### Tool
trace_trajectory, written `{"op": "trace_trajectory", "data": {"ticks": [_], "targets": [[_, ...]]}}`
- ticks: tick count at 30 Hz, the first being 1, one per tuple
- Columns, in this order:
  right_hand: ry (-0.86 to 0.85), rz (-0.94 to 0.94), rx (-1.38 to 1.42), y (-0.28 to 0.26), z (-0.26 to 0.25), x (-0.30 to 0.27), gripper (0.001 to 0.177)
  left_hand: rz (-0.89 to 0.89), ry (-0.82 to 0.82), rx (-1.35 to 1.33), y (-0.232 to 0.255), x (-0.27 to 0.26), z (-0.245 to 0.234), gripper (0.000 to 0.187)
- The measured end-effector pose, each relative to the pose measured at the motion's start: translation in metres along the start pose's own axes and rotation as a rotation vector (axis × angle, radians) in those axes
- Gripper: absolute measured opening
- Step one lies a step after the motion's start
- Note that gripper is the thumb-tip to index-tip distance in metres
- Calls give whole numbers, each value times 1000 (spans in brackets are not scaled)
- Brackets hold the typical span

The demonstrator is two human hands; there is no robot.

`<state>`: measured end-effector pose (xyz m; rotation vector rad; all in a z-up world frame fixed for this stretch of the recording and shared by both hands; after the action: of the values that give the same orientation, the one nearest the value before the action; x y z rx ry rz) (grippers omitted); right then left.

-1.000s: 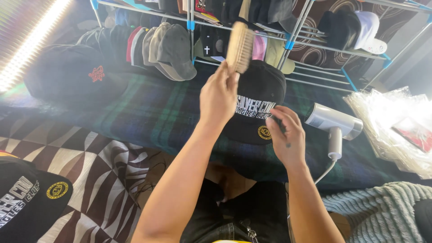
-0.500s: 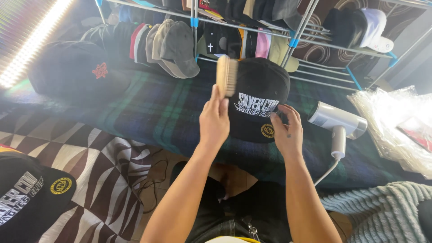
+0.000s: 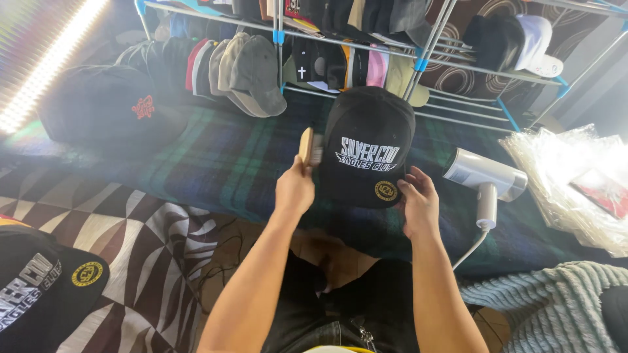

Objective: Cleaning and shaping a baseball cap using a hair dryer and a brush

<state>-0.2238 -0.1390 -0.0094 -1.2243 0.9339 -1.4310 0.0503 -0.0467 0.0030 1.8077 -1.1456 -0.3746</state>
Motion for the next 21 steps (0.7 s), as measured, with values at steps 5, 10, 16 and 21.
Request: {"op": "trace_trajectory", "data": {"ticks": [5,10,16,21], "targets": [[-82,12,224,53,-17,22,37,487,415,-122,43,-41,-9,51],[-159,-20,218,37,-6,3,35,85,121,36,8,-4,-15,50],[-210,23,322,64,-21,26,22,416,326,-45,44,-21,-17,45],[-241,38,307,58,-22,22,21,-184,-158,104,-33,-6,11,51]]}}
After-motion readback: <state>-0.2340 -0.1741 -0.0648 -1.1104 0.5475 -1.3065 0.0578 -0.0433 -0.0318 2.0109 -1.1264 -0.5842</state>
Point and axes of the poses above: each hand's wrist, its own x-axis towards the middle knuckle, its own z-axis out of the palm, y = z × x, the point moved 5 cm from there along x, towards the middle knuckle, and after that the axes turned 7 degrees about -y, right-handed, at the moved point
